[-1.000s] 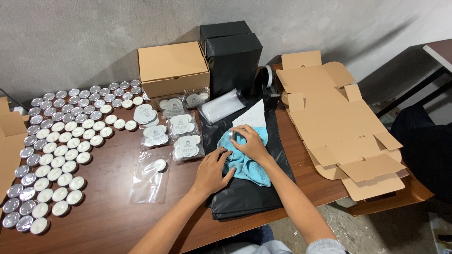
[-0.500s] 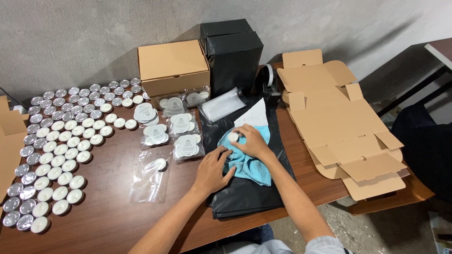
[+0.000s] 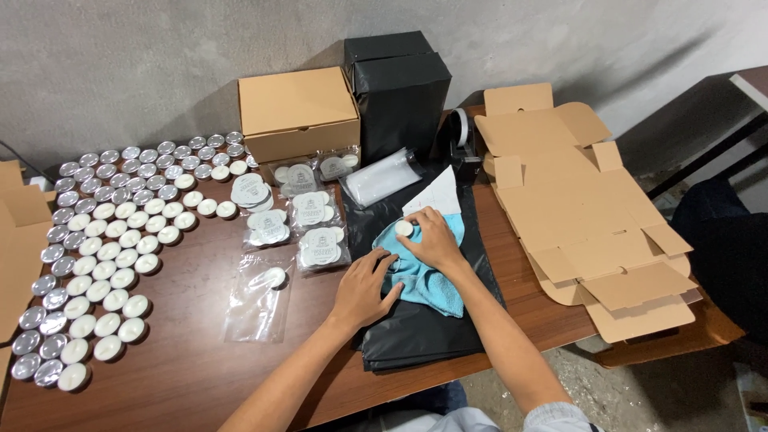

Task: Packaging small tea light candles into plastic bags and cleaning decorative components with a cloth.

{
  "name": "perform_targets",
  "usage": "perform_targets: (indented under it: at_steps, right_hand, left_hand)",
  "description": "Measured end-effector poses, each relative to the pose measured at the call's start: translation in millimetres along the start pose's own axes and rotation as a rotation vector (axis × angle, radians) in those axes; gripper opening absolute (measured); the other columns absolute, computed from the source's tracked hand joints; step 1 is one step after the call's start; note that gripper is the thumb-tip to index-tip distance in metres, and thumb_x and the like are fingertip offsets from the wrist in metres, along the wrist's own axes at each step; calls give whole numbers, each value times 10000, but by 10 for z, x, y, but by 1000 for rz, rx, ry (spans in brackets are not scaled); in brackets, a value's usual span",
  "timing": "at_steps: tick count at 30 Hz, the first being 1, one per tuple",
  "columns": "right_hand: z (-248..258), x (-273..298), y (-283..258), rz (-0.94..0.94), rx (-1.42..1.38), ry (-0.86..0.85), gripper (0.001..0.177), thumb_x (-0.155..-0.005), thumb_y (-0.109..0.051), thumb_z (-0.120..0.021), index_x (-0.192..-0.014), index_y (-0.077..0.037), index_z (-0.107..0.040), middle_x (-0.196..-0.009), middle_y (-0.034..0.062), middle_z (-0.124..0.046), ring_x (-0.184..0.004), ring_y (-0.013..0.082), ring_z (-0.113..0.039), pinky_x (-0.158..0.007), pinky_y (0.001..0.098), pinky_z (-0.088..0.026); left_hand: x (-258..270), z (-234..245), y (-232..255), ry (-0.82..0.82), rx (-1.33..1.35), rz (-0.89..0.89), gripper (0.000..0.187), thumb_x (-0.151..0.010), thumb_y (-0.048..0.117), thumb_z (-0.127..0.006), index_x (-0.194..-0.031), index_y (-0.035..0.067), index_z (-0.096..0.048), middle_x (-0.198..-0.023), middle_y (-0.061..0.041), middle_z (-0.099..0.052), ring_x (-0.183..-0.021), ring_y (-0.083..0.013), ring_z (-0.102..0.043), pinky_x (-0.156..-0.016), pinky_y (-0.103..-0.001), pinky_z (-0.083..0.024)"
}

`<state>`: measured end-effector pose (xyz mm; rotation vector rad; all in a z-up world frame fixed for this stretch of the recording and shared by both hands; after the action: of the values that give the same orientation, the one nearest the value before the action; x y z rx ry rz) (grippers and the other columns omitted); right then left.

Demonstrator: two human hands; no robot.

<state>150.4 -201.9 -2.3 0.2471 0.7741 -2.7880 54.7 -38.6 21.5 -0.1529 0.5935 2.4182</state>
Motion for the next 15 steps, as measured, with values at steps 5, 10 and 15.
perform_targets:
  at_steps: [5,10,15]
  right_hand:
    - [63,22,-87,156,-53,173,361,-847,-304,-790,-1127,-117,-659,-992,50,-598,-1019,263,-623,-930,390,-515]
    - [295,120,-261,284,-142,311,357,-830,-201,-801,-1131,-76,-656,-1059,79,-629,-1022,287,-622,-905,386,-523]
    - [349,173,-556,264,-369,162,384,-847,-114,-786,-1218,-67,-702,-1121,93,-667,-1022,256,-664,-923,374,-544]
  left_hand:
    - [31,8,32,188,-95,-104,451,-1019,407,-519,-1351,105,-562,-1256,-115,-588,-1222,-264,-578,-1011,-401,-452]
    - [419,395,-383,374,-138,-202,317,-814,246,-744,-1113,162,-682,-1082,-68,-673,-1052,-259,-667,-876,-398,-519]
    - [1261,1266,-1146,45,-169,272,465,-831,317,-724,-1269,186,-638,-1307,-87,-651,-1269,-307,-597,-1027,-469,-484]
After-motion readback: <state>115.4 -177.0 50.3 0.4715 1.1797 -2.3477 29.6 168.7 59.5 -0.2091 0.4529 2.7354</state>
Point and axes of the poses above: each hand's wrist, its own x-axis away from the middle knuckle, its own z-axis out of the back of the hand, y = z × x, the point moved 7 cm from there along -x, towards the middle knuckle
